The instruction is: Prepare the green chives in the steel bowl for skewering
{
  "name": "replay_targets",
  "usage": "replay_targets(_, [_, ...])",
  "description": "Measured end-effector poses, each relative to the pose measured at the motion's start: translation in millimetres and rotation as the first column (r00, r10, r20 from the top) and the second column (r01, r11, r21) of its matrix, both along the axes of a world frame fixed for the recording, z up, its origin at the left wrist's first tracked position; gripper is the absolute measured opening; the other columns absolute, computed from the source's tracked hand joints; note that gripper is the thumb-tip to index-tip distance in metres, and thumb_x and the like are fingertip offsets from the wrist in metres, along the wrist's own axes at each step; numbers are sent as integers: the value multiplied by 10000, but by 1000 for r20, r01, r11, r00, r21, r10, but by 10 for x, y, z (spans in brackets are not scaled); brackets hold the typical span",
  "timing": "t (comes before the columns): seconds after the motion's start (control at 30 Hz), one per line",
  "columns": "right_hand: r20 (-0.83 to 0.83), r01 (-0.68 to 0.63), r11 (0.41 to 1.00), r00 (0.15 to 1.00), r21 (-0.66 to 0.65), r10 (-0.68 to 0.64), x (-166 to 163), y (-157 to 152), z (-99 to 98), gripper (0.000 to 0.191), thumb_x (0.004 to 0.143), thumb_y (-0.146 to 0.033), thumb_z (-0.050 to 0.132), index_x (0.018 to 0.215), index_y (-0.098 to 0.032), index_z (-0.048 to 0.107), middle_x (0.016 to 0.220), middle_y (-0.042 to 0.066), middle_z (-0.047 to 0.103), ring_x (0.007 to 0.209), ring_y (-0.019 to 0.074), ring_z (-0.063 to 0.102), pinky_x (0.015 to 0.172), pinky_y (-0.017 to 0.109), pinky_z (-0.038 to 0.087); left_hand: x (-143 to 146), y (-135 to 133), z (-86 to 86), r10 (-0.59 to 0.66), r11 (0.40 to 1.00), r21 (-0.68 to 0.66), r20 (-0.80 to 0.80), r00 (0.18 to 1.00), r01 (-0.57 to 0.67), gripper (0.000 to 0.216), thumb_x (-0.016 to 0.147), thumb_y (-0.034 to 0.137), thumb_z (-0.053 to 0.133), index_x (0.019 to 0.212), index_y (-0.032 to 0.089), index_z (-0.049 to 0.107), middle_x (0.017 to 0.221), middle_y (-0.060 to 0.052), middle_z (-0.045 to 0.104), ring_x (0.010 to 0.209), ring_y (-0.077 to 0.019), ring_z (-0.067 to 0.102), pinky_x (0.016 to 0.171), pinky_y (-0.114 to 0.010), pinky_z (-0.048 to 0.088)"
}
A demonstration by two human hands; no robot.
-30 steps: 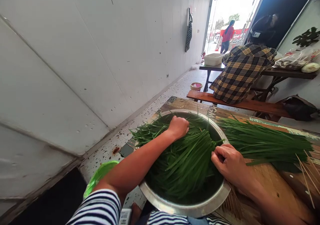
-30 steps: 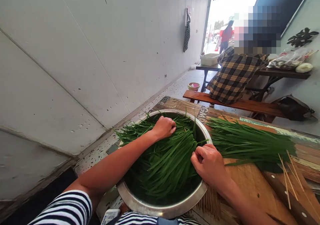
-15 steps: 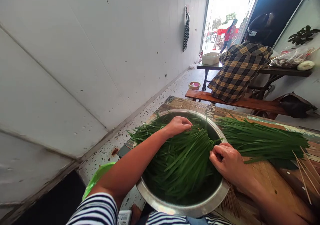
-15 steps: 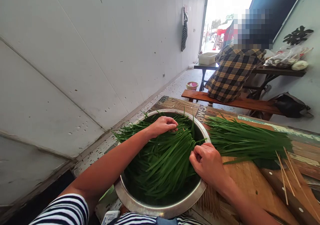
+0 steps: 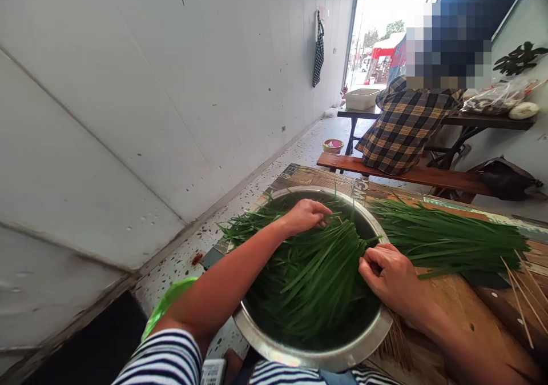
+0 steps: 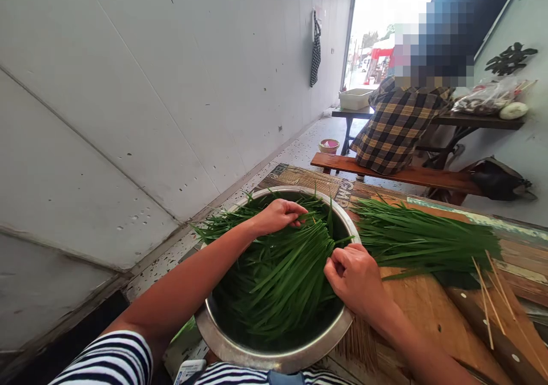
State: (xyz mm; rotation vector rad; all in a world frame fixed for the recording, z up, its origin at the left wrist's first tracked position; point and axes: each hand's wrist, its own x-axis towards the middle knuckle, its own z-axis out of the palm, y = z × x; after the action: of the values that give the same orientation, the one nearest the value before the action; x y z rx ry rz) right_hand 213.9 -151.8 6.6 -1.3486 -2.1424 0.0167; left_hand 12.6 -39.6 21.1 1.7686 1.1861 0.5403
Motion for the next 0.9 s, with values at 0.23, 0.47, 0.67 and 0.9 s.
replay_targets(0.23, [14, -6, 1000, 1000, 12, 5, 10, 2, -26, 328, 797, -220, 465, 491, -213, 346, 451, -41, 425, 490, 96, 421, 567, 236, 338, -86, 49, 11, 44, 917, 398, -162, 986, 24, 366, 803, 104, 442, 1127, 106, 611, 901, -95, 704, 853, -160, 645, 817, -284, 492])
replay_targets(0.47, [10, -10, 1000, 1000, 27, 10, 3, 6, -12, 325, 796, -218, 459, 490, -214, 350, 447, -39, 430, 487, 97, 425, 566, 238, 337, -37, 62, -19, -1, 1000, 6, 153, 988, 0, 316, 790, 171, 497, 1067, 85, 622, 851, -81, 697, 570, -66, 564, 513, -171, 439])
replay_targets(0.67, [26, 5, 1000, 1000, 18, -6, 5, 1, -20, 326, 804, -221, 455, 495, -213, 349, 454, -39, 433, 488, 97, 426, 569, 241, 338, 47, -30, -19, -19, 995, -96, 161, 987, 34, 282, 779, 176, 516, 996, 53, 647, 780, -80, 688, 538, -57, 538, 485, -160, 421])
replay_targets(0.9, [-4, 4, 1000, 1000, 18, -4, 8, -4, -18, 313, 784, -210, 467, 491, -216, 359, 454, -41, 432, 489, 96, 423, 562, 237, 335, 73, -65, 26, 11, 986, -163, 218, 976, 26, 247, 796, 156, 509, 973, 48, 642, 737, -70, 678, 511, -44, 530, 472, -150, 411])
